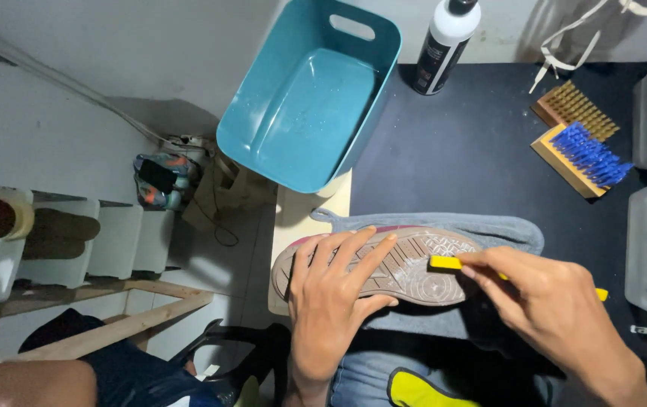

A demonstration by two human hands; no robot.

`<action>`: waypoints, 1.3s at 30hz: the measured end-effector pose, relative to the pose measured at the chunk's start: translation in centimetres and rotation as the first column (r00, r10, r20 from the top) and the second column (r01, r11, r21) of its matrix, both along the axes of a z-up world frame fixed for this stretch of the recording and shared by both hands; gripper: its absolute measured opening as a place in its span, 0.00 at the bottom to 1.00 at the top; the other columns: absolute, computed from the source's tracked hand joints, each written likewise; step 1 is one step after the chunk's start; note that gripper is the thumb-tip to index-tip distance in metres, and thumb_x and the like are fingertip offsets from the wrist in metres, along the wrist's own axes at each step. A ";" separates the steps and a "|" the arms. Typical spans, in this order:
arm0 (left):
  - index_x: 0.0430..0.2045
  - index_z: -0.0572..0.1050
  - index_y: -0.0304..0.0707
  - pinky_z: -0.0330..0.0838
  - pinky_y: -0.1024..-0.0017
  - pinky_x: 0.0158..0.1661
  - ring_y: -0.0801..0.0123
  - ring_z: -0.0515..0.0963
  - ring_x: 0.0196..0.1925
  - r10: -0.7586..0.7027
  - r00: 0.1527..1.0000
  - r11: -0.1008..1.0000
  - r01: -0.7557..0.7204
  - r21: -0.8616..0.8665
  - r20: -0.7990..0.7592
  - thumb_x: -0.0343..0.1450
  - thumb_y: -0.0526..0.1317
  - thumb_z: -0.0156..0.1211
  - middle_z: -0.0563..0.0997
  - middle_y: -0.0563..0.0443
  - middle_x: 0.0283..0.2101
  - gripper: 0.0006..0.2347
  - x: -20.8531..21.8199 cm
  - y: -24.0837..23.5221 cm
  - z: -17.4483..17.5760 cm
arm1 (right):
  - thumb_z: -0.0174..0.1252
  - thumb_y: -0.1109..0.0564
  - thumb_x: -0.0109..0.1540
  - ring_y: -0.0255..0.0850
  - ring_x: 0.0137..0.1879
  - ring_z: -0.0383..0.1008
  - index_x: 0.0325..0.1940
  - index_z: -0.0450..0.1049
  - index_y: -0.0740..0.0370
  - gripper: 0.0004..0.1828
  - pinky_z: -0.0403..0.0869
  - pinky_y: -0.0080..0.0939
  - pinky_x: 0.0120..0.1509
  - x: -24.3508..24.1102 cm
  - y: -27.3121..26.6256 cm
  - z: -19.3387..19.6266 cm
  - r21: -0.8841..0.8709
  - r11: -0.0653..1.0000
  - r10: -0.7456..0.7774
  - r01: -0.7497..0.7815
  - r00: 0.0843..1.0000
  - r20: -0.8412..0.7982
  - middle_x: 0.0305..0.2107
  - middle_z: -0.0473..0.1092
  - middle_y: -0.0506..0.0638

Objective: The person scrubs the sole of a pink and white sneaker with a yellow toothbrush. They repeatedly dip the brush into a container of water and continue scrubbing the textured surface of the shoe sole.

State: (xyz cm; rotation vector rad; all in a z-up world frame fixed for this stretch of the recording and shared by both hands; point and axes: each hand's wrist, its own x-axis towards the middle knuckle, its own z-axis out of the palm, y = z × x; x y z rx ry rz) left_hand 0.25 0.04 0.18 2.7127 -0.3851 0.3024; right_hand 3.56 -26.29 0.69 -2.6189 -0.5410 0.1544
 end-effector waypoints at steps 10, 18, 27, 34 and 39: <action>0.56 0.75 0.57 0.62 0.62 0.57 0.65 0.75 0.55 0.026 1.000 1.000 -0.026 -0.005 0.012 0.46 0.53 0.84 0.79 0.60 0.58 0.39 -0.1 -0.3 0.1 | 0.57 0.46 0.64 0.41 0.30 0.79 0.38 0.73 0.45 0.05 0.70 0.45 0.27 -0.8 3.9 0.0 0.064 0.993 0.097 -0.095 0.994 -0.044 0.29 0.79 0.36; 0.58 0.74 0.56 0.62 0.60 0.58 0.63 0.74 0.57 0.005 1.000 1.000 -0.005 0.009 -0.003 0.50 0.53 0.82 0.78 0.58 0.60 0.38 -0.4 0.0 -0.2 | 0.59 0.41 0.62 0.44 0.29 0.72 0.32 0.75 0.44 0.10 0.69 0.43 0.44 0.7 0.2 0.0 -0.119 0.985 -0.135 0.126 0.988 -0.076 0.33 0.82 0.29; 0.56 0.76 0.53 0.62 0.59 0.56 0.61 0.75 0.53 -0.007 1.000 1.000 0.007 -0.026 -0.015 0.48 0.53 0.83 0.79 0.56 0.57 0.39 0.5 0.1 -0.2 | 0.57 0.43 0.64 0.32 0.36 0.75 0.33 0.76 0.42 0.08 0.55 0.47 0.58 0.5 2.1 -0.4 -0.043 0.998 -0.043 0.045 0.998 0.054 0.24 0.74 0.31; 0.58 0.75 0.55 0.61 0.60 0.57 0.62 0.74 0.53 -0.002 1.000 1.000 0.002 -0.009 -0.010 0.49 0.53 0.83 0.78 0.57 0.58 0.39 0.3 0.1 -0.4 | 0.57 0.36 0.62 0.48 0.29 0.69 0.29 0.73 0.44 0.16 0.68 0.48 0.39 -0.4 3.0 -0.4 -0.030 0.998 -0.055 0.049 0.972 -0.230 0.22 0.77 0.39; 0.57 0.76 0.55 0.62 0.60 0.55 0.61 0.75 0.52 0.001 1.000 1.000 -0.001 -0.021 -0.012 0.47 0.54 0.84 0.79 0.57 0.57 0.39 0.4 0.0 -0.6 | 0.54 0.29 0.61 0.38 0.34 0.80 0.39 0.77 0.29 0.12 0.71 0.40 0.40 -0.5 -1.4 0.3 -0.523 0.827 -0.436 0.209 0.824 -0.361 0.21 0.77 0.38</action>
